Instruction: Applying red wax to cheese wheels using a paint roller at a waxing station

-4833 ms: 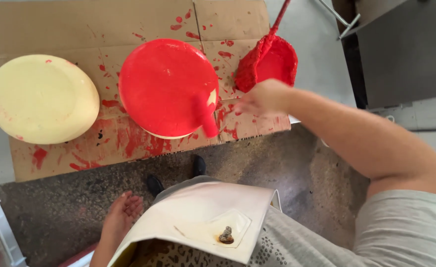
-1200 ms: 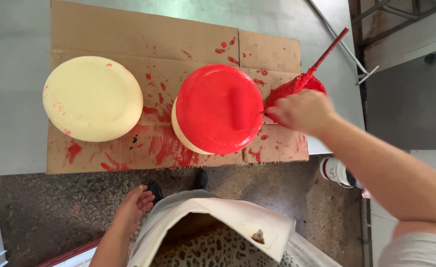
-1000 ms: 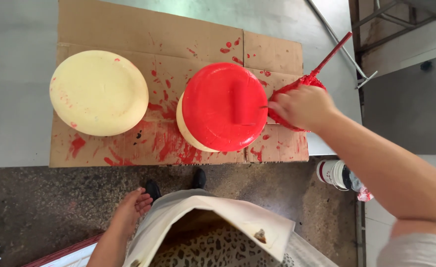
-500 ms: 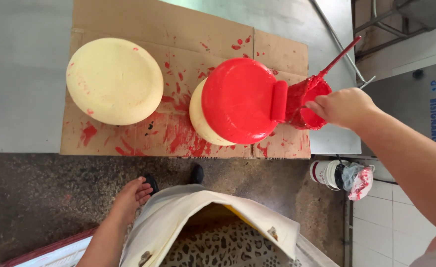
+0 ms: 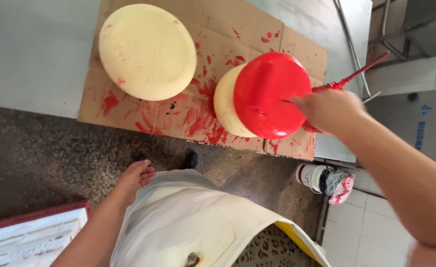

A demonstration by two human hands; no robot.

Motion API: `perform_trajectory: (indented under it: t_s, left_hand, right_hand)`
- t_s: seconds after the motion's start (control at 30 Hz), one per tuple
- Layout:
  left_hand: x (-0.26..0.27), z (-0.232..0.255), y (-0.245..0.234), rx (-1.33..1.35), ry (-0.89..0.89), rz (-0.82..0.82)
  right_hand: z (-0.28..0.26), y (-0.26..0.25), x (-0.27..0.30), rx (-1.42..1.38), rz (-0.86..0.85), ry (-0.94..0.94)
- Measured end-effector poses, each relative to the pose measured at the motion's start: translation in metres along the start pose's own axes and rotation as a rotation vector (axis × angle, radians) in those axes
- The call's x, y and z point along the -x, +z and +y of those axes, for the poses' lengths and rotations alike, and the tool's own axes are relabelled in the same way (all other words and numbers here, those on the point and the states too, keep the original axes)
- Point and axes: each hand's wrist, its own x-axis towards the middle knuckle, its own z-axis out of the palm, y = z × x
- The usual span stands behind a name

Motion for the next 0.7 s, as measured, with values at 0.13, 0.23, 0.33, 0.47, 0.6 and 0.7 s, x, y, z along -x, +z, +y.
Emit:
perform_trajectory:
  t_s: [0.13,0.23,0.33,0.47,0.6,0.7]
  left_hand:
    - [0.003,0.003,-0.013,-0.010,0.001,-0.014]
    - [0.001,-0.007,-0.021,0.042,-0.002,-0.020]
    - [0.004,-0.015,-0.030,0.073,-0.011,-0.018]
    - [-0.003,-0.031,-0.039,0.086,-0.031,-0.028]
    - [0.011,-0.014,-0.038,0.047,-0.018,-0.017]
    - [0.015,-0.002,-0.037,0.048,-0.003,-0.032]
  right_hand:
    - [0.052,0.011,0.032,0.060,-0.227,0.157]
    - [0.052,-0.017,0.064,-0.006,-0.244,0.232]
    - [0.042,-0.012,0.082,-0.343,-0.123,0.268]
    - [0.011,0.022,0.099,-1.557,-0.093,0.001]
    - [-0.042,0.075,0.107,-2.005,-0.218,-0.147]
    - [-0.104,0.091,0.104,-2.237,-0.357,-0.261]
